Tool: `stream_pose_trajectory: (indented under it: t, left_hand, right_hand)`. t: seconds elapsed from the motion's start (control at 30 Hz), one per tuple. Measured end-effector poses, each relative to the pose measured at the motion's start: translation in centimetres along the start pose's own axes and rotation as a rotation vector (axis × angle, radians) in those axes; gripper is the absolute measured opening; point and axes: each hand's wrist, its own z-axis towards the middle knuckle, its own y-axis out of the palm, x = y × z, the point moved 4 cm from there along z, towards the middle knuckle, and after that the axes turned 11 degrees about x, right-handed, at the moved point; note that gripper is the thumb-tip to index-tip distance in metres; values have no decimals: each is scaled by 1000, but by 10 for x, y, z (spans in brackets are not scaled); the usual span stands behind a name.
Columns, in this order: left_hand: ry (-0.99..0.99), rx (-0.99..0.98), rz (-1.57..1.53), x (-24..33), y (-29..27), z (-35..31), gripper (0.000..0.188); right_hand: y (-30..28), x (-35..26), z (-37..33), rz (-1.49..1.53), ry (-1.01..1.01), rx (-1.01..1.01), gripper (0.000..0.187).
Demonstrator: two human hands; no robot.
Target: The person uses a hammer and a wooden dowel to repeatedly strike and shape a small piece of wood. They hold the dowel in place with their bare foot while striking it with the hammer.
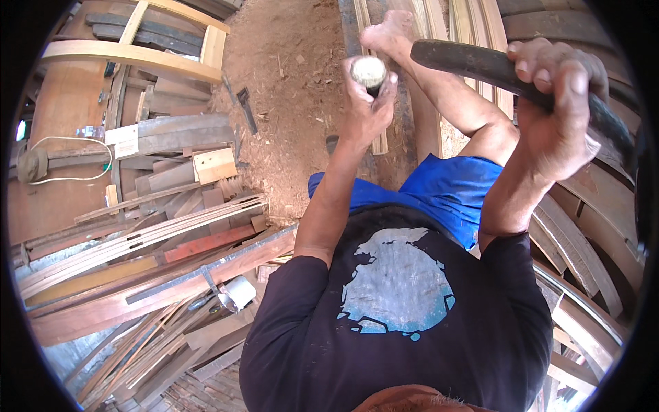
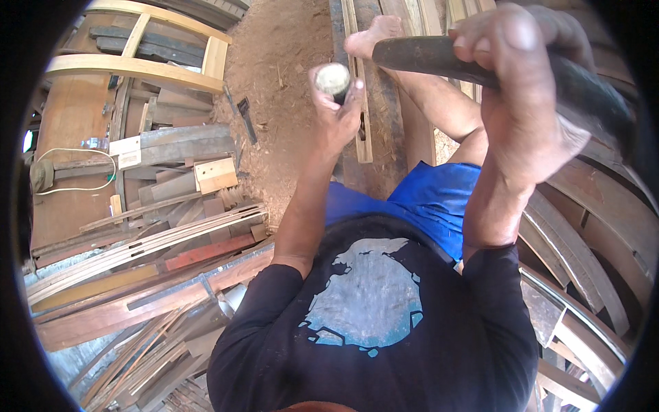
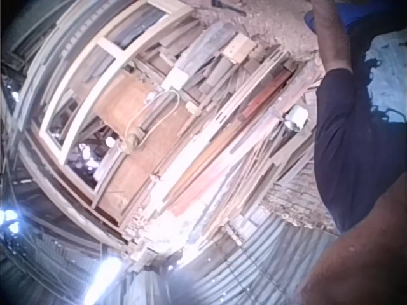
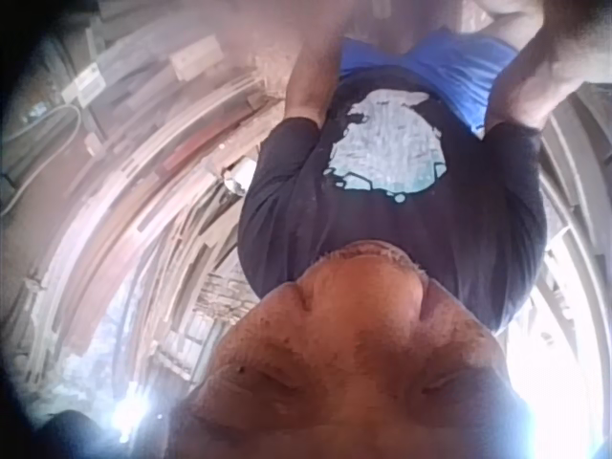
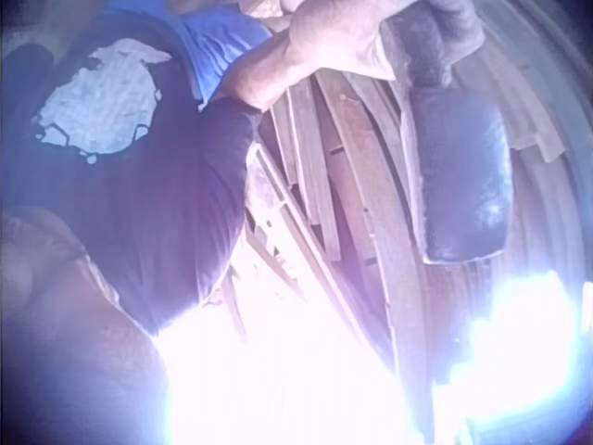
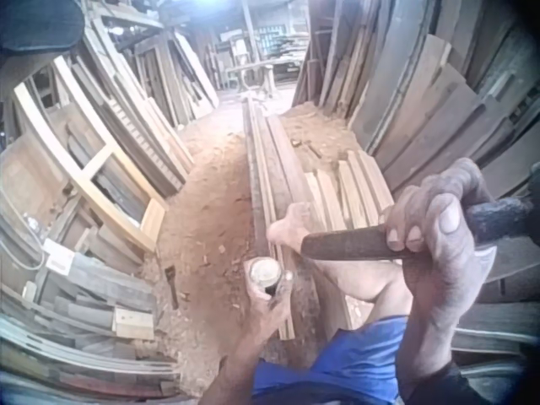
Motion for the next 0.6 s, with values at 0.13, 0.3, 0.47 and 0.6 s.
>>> stream_pose_trajectory:
  t: [0.13, 0.3, 0.47, 0.6]
  left_hand:
    - [-82, -90, 55, -18, -12, -20, 45]
    - [-123, -266, -14, -24, -16, -28, 45]
    - [-251, -455, -45, -12, -7, -6, 31]
    - [-47, -428, 121, 8, -6, -20, 27]
  right_hand:
    - [1, 39, -35, -799, 218, -417, 20]
    - [-11, 78, -46, -1168, 232, -813, 36]
    - [-15, 67, -65, -761, 636, -561, 42]
    - [-24, 73, -92, -486, 792, -343, 52]
